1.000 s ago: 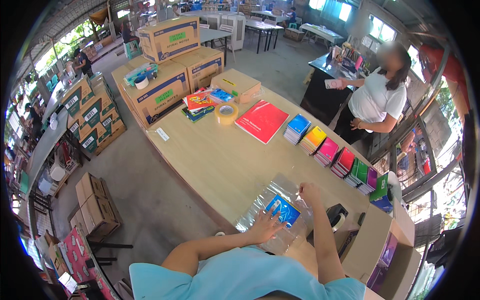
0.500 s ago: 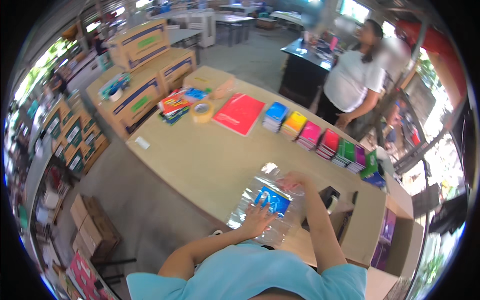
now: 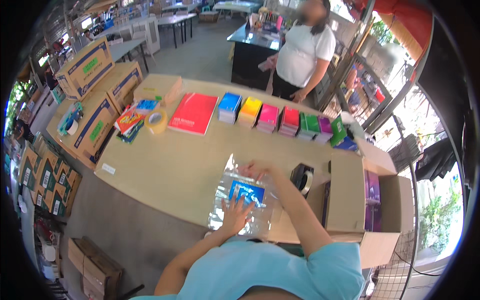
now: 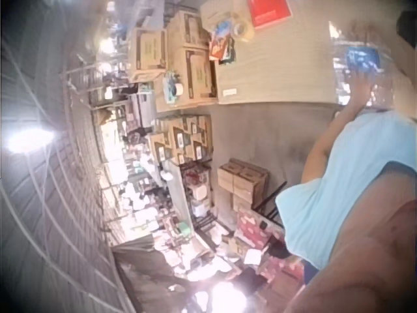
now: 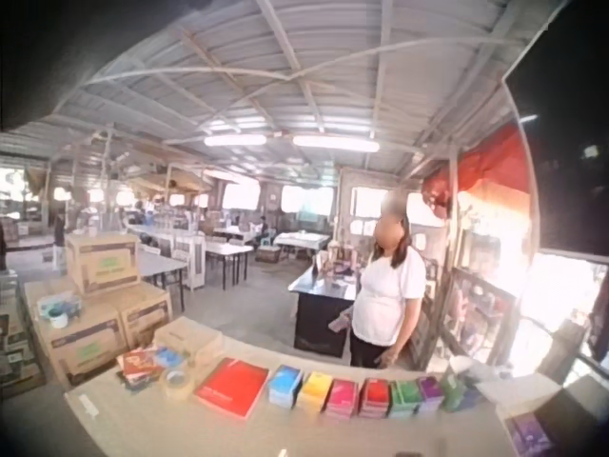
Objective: The person places stacks of small notebooks into clear plastic sleeves and then into a cardboard shipping box. The person picks up small colorful notebooks from the desk, stacks them, puts the stack into a plastic bag, and places the bagged notebooks into a large carton.
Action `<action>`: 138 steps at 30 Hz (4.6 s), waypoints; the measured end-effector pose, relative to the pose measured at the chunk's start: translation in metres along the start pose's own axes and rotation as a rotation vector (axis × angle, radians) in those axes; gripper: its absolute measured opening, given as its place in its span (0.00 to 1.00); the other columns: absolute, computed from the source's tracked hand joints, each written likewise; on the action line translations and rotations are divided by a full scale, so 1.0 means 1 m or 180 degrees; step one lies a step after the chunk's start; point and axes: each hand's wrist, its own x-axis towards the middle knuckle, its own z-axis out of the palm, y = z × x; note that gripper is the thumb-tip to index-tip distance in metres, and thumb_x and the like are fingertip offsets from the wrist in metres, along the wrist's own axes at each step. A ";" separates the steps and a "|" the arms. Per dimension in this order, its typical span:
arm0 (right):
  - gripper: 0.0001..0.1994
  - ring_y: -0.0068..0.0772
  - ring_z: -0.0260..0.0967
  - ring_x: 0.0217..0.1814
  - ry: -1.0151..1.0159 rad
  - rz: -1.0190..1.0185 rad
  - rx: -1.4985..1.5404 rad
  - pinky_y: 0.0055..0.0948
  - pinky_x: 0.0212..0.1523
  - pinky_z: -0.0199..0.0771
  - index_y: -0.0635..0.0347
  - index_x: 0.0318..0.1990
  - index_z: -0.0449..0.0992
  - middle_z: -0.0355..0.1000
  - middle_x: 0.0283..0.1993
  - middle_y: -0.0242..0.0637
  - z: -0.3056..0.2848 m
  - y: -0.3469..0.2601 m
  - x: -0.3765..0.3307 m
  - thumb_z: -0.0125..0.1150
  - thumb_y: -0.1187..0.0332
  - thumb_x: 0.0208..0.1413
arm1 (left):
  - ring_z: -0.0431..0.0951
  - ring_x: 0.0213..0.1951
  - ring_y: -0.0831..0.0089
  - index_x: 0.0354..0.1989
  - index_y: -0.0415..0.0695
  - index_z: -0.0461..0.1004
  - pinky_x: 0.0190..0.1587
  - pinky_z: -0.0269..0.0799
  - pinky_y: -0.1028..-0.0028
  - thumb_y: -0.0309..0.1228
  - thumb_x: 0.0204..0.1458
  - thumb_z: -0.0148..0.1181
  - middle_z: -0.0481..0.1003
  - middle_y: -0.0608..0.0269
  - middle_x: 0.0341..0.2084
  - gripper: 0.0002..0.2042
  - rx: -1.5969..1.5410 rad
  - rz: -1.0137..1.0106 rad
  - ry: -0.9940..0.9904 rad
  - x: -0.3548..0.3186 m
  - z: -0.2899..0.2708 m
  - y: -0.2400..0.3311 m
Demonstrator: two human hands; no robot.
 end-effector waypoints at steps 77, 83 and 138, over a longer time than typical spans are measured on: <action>0.04 0.38 0.71 0.39 0.3815 -0.0997 -0.2182 0.38 0.35 0.74 0.54 0.31 0.80 0.69 0.31 0.34 0.174 0.005 -0.058 0.63 0.68 0.48 | 0.27 0.71 0.28 0.71 0.30 0.39 0.64 0.30 0.28 0.48 0.55 0.53 0.31 0.27 0.70 0.45 -0.0091 -0.0590 0.0252 0.046 0.053 0.010; 0.25 0.44 0.67 0.51 0.3319 -0.0935 -0.2113 0.39 0.47 0.74 0.62 0.53 0.73 0.67 0.47 0.41 0.183 0.013 -0.086 0.65 0.71 0.43 | 0.32 0.73 0.35 0.58 0.52 0.75 0.61 0.23 0.24 0.25 0.40 0.62 0.34 0.46 0.74 0.30 -0.0507 -0.0300 -0.0834 0.014 -0.031 -0.020; 0.11 0.22 0.64 0.26 0.4975 0.0850 0.1618 0.28 0.25 0.63 0.58 0.29 0.78 0.70 0.29 0.29 0.186 0.107 -0.210 0.67 0.61 0.56 | 0.71 0.60 0.70 0.53 0.49 0.76 0.68 0.41 0.39 0.42 0.49 0.65 0.74 0.70 0.54 0.22 0.0044 0.0750 0.0459 0.051 -0.007 -0.063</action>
